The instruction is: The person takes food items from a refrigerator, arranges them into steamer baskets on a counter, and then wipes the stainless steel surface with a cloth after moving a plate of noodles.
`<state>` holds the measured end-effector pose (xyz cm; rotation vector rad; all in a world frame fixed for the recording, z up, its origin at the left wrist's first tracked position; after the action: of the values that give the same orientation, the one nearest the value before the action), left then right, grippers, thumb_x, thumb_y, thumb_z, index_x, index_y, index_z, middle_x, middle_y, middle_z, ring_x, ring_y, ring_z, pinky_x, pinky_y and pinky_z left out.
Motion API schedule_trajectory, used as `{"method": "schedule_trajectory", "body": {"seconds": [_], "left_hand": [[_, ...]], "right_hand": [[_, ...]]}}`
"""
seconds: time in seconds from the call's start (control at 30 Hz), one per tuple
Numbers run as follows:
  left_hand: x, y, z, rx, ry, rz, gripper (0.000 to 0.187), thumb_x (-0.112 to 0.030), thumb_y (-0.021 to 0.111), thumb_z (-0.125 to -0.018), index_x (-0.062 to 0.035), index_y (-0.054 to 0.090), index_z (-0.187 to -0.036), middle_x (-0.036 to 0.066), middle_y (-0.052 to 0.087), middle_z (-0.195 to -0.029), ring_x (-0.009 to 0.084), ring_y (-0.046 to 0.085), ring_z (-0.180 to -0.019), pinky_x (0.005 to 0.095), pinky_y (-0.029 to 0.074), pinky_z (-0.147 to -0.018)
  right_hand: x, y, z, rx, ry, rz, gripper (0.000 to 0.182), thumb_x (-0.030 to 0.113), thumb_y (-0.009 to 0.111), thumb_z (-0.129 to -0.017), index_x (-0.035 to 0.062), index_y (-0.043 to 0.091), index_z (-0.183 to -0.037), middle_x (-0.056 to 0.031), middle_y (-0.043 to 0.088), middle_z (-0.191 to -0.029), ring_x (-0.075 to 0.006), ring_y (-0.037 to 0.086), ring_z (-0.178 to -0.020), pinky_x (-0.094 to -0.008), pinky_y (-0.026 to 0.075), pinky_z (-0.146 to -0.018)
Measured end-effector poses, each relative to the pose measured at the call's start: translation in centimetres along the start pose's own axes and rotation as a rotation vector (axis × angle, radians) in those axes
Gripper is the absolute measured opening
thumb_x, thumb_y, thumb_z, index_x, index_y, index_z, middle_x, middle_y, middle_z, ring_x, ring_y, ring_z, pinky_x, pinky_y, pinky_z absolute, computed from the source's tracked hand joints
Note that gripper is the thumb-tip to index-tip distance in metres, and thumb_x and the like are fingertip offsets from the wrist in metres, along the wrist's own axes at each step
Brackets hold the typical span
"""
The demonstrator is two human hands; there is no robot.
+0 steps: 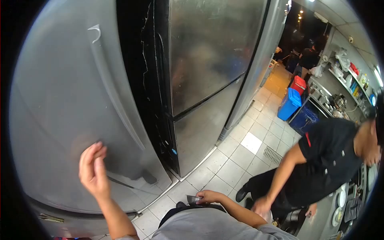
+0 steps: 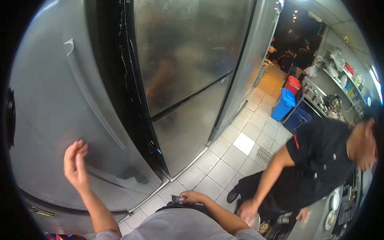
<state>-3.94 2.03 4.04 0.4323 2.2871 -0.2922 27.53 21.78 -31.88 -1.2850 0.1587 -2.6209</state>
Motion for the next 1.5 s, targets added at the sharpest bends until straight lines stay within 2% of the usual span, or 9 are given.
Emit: {"method": "schedule_trajectory", "body": {"seconds": [0.4,0.7,0.93,1.0,1.17,1.23,1.33,1.4,1.5], "left_hand": [[-1.5,12.5,-1.5,-0.3,-0.014,-0.121,0.063,-0.01,0.063,-0.086,0.0051,0.039,-0.142,0.009,0.047,-0.124,0.0164,0.046,-0.105,0.0296,0.039,-0.09],[-10.8,14.9,9.2,-1.197,0.211,-0.189,0.032,-0.014,0.046,-0.095,-0.0031,0.046,-0.125,0.009,0.058,-0.113,0.0179,0.059,-0.103,0.0311,0.047,-0.093],[-17.8,11.7,23.2,-1.552,0.089,-1.262,0.036,-0.024,0.042,-0.102,0.0007,0.051,-0.127,0.012,0.057,-0.121,0.0191,0.058,-0.111,0.0317,0.051,-0.091],[-18.4,9.7,24.5,-1.748,0.216,-0.465,0.038,-0.027,0.042,-0.104,0.0,0.05,-0.13,0.012,0.056,-0.123,0.0194,0.059,-0.11,0.0304,0.052,-0.09],[-20.0,12.1,21.0,-1.604,0.336,-0.76,0.044,-0.03,0.042,-0.104,-0.0005,0.044,-0.136,0.015,0.049,-0.138,0.0222,0.048,-0.128,0.0389,0.04,-0.106],[-21.6,15.4,17.1,-1.452,0.332,-1.477,0.04,-0.019,0.038,-0.103,-0.0012,0.042,-0.139,0.019,0.044,-0.143,0.0275,0.037,-0.138,0.0437,0.031,-0.114],[-22.2,18.8,16.1,-1.23,0.755,-1.366,0.045,-0.012,0.04,-0.094,0.0007,0.041,-0.137,0.025,0.046,-0.14,0.038,0.042,-0.135,0.0528,0.026,-0.117],[-18.6,17.4,14.5,-0.665,0.317,-0.959,0.038,-0.015,0.044,-0.093,0.0041,0.051,-0.125,0.025,0.061,-0.117,0.0398,0.063,-0.107,0.0488,0.049,-0.097],[-5.8,11.1,15.1,-0.797,-0.493,-0.657,0.05,-0.023,0.06,-0.091,0.0001,0.05,-0.136,0.019,0.057,-0.131,0.0318,0.059,-0.115,0.0416,0.052,-0.089]], "right_hand": [[3.3,-10.3,-13.7,0.306,-0.311,0.2,0.032,0.032,0.066,-0.092,0.003,0.066,-0.104,-0.002,0.065,-0.082,-0.0088,0.054,-0.078,-0.0275,0.046,-0.075],[11.7,-16.2,-17.7,1.054,-0.497,0.793,0.039,0.039,0.066,-0.09,0.0044,0.064,-0.109,-0.0046,0.064,-0.087,-0.0142,0.059,-0.077,-0.0331,0.05,-0.062],[8.7,-15.4,-21.9,1.036,-0.51,0.729,0.031,0.032,0.07,-0.088,0.0031,0.064,-0.099,-0.0046,0.064,-0.076,-0.013,0.058,-0.066,-0.0322,0.047,-0.061],[10.6,-15.6,-21.2,1.019,-0.542,0.677,0.025,0.025,0.07,-0.089,0.0022,0.064,-0.096,-0.002,0.063,-0.078,-0.0087,0.056,-0.074,-0.0295,0.046,-0.065],[12.3,-14.2,-19.5,1.011,-0.435,0.196,0.02,0.018,0.068,-0.092,0.0008,0.066,-0.102,0.0021,0.064,-0.089,-0.0072,0.055,-0.081,-0.0245,0.046,-0.073],[15.1,-14.3,-16.9,0.923,-0.485,0.236,0.023,0.018,0.068,-0.093,0.0007,0.066,-0.108,0.0025,0.064,-0.092,-0.006,0.055,-0.083,-0.0235,0.047,-0.076],[20.9,-14.2,-13.2,0.853,-0.77,0.32,0.023,0.021,0.07,-0.09,0.003,0.069,-0.104,-0.0031,0.067,-0.094,-0.0167,0.062,-0.089,-0.0299,0.048,-0.08],[24.9,-13.9,-11.0,0.826,-1.026,0.493,0.019,0.021,0.071,-0.085,0.0098,0.073,-0.1,-0.0059,0.067,-0.102,-0.0271,0.06,-0.108,-0.0391,0.045,-0.094],[29.0,-12.9,-8.7,0.631,-1.326,0.728,0.018,0.019,0.071,-0.083,0.0143,0.073,-0.101,-0.0002,0.066,-0.108,-0.0232,0.053,-0.119,-0.0425,0.039,-0.103]]}}
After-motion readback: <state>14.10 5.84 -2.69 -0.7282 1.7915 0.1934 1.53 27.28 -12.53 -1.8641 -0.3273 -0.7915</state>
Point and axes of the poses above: each hand's wrist, its own z-axis away from the middle knuckle, its own y-axis out of the palm, x = y × z, the point moved 6 cm from there along -z, towards the middle knuckle
